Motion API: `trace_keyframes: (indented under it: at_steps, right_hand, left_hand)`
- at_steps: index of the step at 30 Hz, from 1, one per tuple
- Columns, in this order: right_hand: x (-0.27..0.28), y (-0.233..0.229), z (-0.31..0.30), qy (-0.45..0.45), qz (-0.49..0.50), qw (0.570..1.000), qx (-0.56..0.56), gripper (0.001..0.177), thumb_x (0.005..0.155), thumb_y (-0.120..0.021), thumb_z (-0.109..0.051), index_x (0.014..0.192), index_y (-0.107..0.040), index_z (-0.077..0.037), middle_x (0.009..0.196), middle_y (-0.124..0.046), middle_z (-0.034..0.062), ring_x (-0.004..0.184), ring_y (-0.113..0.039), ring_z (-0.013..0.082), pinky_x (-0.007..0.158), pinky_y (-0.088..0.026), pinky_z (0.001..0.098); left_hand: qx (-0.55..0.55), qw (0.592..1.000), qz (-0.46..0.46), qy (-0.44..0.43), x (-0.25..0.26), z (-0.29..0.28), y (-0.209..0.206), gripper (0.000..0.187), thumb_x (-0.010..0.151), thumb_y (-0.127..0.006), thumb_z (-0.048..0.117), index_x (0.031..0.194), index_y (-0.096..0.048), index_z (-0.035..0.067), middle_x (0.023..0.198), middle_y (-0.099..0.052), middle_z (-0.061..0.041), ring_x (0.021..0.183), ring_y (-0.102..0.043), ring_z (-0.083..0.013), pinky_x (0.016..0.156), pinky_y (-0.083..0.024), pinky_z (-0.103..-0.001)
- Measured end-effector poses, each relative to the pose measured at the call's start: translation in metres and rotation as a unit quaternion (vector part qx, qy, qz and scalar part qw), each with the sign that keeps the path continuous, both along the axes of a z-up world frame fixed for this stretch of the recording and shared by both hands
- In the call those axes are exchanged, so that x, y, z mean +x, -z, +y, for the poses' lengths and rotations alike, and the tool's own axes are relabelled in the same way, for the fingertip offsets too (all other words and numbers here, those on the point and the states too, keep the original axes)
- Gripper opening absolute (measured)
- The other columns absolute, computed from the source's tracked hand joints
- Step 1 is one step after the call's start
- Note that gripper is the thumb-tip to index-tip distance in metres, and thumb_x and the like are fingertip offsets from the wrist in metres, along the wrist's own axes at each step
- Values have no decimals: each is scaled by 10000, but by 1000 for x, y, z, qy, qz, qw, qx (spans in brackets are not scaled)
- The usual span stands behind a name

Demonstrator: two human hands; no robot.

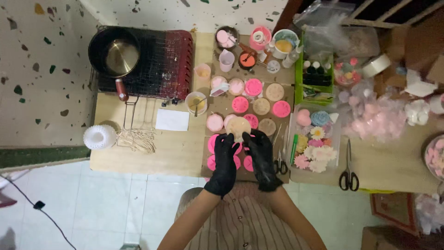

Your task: Preparing wax, checking temperature with a digital thermometer, and demolding various candle shapes in a workshop environment.

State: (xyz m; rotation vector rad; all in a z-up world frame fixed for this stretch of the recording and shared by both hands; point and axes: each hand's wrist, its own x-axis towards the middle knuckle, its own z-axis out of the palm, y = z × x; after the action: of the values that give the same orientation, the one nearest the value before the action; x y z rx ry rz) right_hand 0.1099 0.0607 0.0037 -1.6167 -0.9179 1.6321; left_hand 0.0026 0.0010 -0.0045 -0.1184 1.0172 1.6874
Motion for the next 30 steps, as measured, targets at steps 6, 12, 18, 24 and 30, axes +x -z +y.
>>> trace_keyframes:
  at_steps: [6,12,18,24,30]
  right_hand:
    - [-4,-2,65,-164,32,985,44,451,874,-769,-225,1283,-668,-62,997,-725,35,840,-673,132,691,-542,324]
    - [2,-47,87,-177,-3,971,159,386,896,-780,-173,1243,-681,-36,1123,-749,61,1011,-696,154,885,-562,295]
    - [30,-102,67,-159,-254,810,505,366,900,-723,-86,1264,-691,-61,1180,-716,144,1125,-669,297,989,-529,388]
    - [56,-66,88,-207,-213,806,512,424,834,-711,-16,1255,-700,-65,1179,-713,140,1136,-652,312,994,-526,423]
    - [50,-103,133,-82,102,974,184,421,911,-726,-88,1326,-682,-37,1198,-737,59,1033,-693,159,866,-577,304]
  left_hand:
    - [17,978,207,-4,-8,35,94,240,1016,-724,183,1159,-572,65,1032,-608,-82,919,-604,-187,841,-511,-361]
    - [71,994,59,61,-28,58,20,399,1033,-586,354,1347,-537,113,1273,-592,-1,1204,-565,-145,1068,-460,-374]
    - [252,905,-337,72,-21,120,-10,691,1042,-425,538,1550,-418,69,1601,-437,-159,1464,-431,-346,1211,-318,-516]
    - [242,891,-365,119,1,139,-31,657,1059,-461,465,1545,-427,25,1577,-485,-185,1459,-455,-355,1236,-327,-501]
    - [161,932,-306,108,-2,129,-14,550,1013,-518,396,1443,-529,53,1400,-602,-140,1292,-552,-307,1096,-442,-489]
